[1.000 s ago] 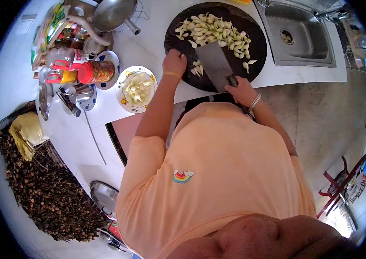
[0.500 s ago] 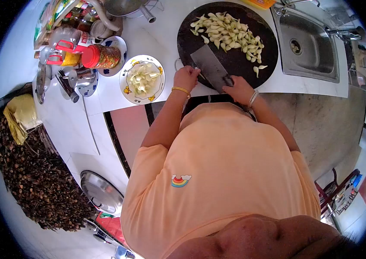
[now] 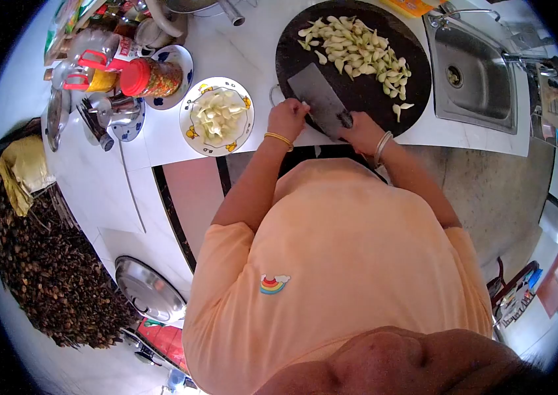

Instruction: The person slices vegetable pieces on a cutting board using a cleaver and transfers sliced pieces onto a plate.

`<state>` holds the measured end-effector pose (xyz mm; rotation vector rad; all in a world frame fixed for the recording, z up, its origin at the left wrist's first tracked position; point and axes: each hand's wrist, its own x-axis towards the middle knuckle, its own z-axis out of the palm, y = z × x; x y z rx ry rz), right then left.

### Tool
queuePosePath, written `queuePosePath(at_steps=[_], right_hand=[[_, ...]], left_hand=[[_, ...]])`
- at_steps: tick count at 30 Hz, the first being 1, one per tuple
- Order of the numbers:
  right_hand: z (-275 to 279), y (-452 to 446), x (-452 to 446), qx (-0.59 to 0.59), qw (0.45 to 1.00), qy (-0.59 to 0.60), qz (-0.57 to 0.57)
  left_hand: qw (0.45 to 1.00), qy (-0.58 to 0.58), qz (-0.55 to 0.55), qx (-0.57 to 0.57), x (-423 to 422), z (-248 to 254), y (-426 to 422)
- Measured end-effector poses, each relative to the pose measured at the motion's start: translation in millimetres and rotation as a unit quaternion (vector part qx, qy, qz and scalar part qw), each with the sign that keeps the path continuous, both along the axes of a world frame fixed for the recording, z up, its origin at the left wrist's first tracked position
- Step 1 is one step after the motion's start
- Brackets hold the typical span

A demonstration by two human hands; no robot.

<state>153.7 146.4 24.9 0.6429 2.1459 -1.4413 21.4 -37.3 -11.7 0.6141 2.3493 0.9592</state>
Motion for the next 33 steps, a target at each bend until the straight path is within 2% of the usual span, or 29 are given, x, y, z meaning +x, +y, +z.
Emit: queuePosePath(at_steps=[2,3,4,7,12,14,18,20,21,24,25,27,33], right_hand=[[4,-13,0,-0.023,0.997,-0.012,-0.071],[0,-18,4,-0.018,0.994,0.049,-0.097],[-1,-14,9,-0.016,0.993,0.055,-0.099],[4,-5,22,-0.027,0.99,0.048,-0.133],[26,14,40,-0.075,0.961,0.047,-0.263],[27,17,45,-0.07,0.962,0.05,-0.258],[25,16,49,-0.08,0.964,0.057,-0.249],[25,13,46,-0.07,0.967,0.055,-0.239],[22,12,43,-0.078,0.972,0.056,-0.212],[11,4,33,-0.076,0.981,0.047,-0.172],[9,1,29,-0.06,0.986,0.038,-0.154],[13,-5,23,-0.058,0.987,0.033,-0.145],[19,-10,14,-0.052,0.992,0.012,-0.114]], left_hand=[[0.999,0.043,-0.007,-0.006,1,0,5],[0.998,0.044,-0.008,-0.04,2,3,7],[0.996,0.047,-0.006,-0.074,1,7,10],[0.994,0.092,-0.027,-0.059,5,11,23],[0.992,0.117,-0.02,-0.048,-32,29,71],[0.98,0.189,0.011,0.063,-42,25,94],[0.981,0.184,-0.059,0.002,-61,9,104],[0.993,0.117,0.011,-0.016,-55,19,83],[0.992,0.104,-0.002,-0.07,-51,24,69],[0.993,0.074,-0.031,-0.088,-28,26,29],[0.993,0.075,-0.029,-0.091,-22,27,22],[0.998,0.005,0.032,-0.047,-12,27,12],[0.997,-0.052,0.027,-0.055,-15,18,7]])
